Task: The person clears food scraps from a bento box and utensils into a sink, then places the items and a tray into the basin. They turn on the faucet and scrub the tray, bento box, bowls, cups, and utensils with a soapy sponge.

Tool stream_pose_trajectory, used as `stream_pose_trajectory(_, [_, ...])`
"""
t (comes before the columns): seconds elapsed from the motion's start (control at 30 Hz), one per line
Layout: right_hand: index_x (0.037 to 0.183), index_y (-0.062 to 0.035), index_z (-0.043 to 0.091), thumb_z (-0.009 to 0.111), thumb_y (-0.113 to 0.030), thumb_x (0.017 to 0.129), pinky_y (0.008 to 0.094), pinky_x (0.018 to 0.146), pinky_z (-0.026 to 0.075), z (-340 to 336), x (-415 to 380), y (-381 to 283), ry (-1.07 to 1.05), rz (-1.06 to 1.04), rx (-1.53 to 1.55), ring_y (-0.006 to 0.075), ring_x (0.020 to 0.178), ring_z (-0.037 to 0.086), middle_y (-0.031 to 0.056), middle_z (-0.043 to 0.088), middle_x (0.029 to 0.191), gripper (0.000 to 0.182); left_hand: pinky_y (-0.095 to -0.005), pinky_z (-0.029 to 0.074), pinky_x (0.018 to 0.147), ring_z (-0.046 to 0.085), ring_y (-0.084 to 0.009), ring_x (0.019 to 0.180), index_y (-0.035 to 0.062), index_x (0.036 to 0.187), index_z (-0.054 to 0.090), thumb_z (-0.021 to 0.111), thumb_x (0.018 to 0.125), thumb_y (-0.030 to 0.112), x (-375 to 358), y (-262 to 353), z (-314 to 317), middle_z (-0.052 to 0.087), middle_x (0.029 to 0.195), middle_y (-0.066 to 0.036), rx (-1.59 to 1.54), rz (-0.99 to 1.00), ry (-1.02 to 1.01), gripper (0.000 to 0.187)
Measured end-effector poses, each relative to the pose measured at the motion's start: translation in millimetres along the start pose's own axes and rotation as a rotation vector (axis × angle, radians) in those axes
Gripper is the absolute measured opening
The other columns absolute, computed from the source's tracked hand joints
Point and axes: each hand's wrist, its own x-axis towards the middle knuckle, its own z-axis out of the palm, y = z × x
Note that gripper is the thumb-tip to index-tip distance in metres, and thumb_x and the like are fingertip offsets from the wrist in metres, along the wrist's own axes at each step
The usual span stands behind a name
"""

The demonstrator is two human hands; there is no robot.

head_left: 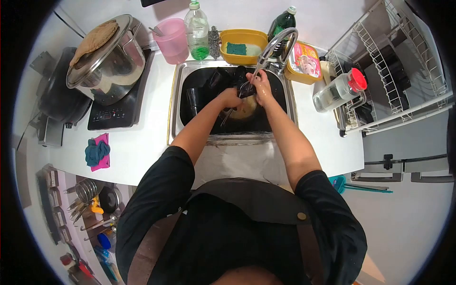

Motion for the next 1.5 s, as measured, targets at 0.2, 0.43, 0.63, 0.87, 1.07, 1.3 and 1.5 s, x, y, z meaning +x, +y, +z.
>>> stream_pose_trajectory(0.2, [0.082, -0.0021, 0.066, 0.077, -0.03, 0.067, 0.0275, 0.068, 0.048, 22.6, -1.6, 0.7, -0.098, -0.056, -0.78, 0.0135, 0.073, 0.061, 0.0072, 0.067, 0.08, 0.034, -0.0331, 0.051, 0.071, 0.064, -0.0266, 0.081, -0.0054, 0.097, 0.058, 0.068, 0.061, 0.014, 14.2, -45.7, 32.8, 0.063, 0.091, -0.02, -0.364, 0.176, 0.21, 0.043])
stream_pose_trajectory(0.43, [0.087, -0.0042, 0.067, 0.067, -0.028, 0.078, 0.0264, 0.067, 0.047, 35.9, 7.5, -53.0, -0.535, -0.124, -0.964, 0.013, 0.071, 0.061, 0.0059, 0.067, 0.079, 0.025, -0.0304, 0.05, 0.063, 0.061, -0.018, 0.071, -0.0002, 0.097, 0.058, 0.066, 0.073, 0.003, -11.8, -9.4, 18.7, 0.062, 0.085, -0.01, -0.98, -0.103, 0.027, 0.026])
stream_pose_trajectory(0.63, [0.091, -0.0018, 0.063, 0.05, -0.004, 0.081, 0.0251, 0.063, 0.049, 22.9, 5.4, -71.6, -0.378, 0.164, -0.769, 0.0125, 0.068, 0.059, 0.0061, 0.062, 0.078, 0.016, -0.0292, 0.05, 0.062, 0.061, -0.0171, 0.069, -0.0005, 0.094, 0.06, 0.068, 0.074, 0.006, -2.6, -14.2, 25.4, 0.062, 0.083, -0.01, -1.16, -0.181, 0.022, 0.023])
stream_pose_trajectory(0.87, [0.086, -0.004, 0.066, 0.059, -0.012, 0.066, 0.0356, 0.07, 0.051, -7.7, 3.7, 2.2, -0.902, -0.103, -2.051, 0.0282, 0.076, 0.064, 0.0135, 0.065, 0.091, 0.022, -0.0301, 0.049, 0.053, 0.06, -0.0166, 0.063, -0.0058, 0.092, 0.056, 0.071, 0.069, 0.009, -14.6, -11.0, -14.5, 0.062, 0.08, -0.01, -0.786, -0.134, 0.473, 0.031])
stream_pose_trajectory(1.07, [0.092, -0.0051, 0.067, 0.06, -0.015, 0.07, 0.0369, 0.078, 0.049, 18.2, -12.3, 80.9, -0.704, -0.15, -1.312, 0.029, 0.089, 0.063, 0.0147, 0.065, 0.097, 0.025, -0.0306, 0.05, 0.054, 0.063, -0.0179, 0.067, -0.0029, 0.095, 0.057, 0.07, 0.063, 0.004, -23.5, -22.1, -21.1, 0.063, 0.079, -0.012, -0.636, -0.134, 0.457, 0.035])
stream_pose_trajectory(1.3, [0.095, -0.003, 0.065, 0.063, -0.02, 0.067, 0.0376, 0.08, 0.048, 11.1, -6.1, 31.7, -0.901, 0.046, -1.726, 0.0297, 0.094, 0.061, 0.0164, 0.064, 0.098, 0.032, -0.0366, 0.05, 0.071, 0.064, -0.0287, 0.083, -0.0091, 0.093, 0.063, 0.074, 0.057, 0.016, 3.8, -42.4, 6.0, 0.064, 0.094, -0.021, -0.369, -0.407, 0.282, 0.045])
stream_pose_trajectory(1.5, [0.093, 0.0029, 0.061, 0.06, -0.014, 0.075, 0.0316, 0.062, 0.053, 17.0, 5.9, -36.7, -0.84, -0.127, -1.657, 0.0197, 0.075, 0.064, 0.0115, 0.065, 0.084, 0.024, -0.0344, 0.048, 0.063, 0.062, -0.0247, 0.074, -0.0107, 0.094, 0.06, 0.075, 0.057, 0.014, 29.7, -50.3, 20.6, 0.062, 0.088, -0.019, -0.425, -0.417, 0.104, 0.047])
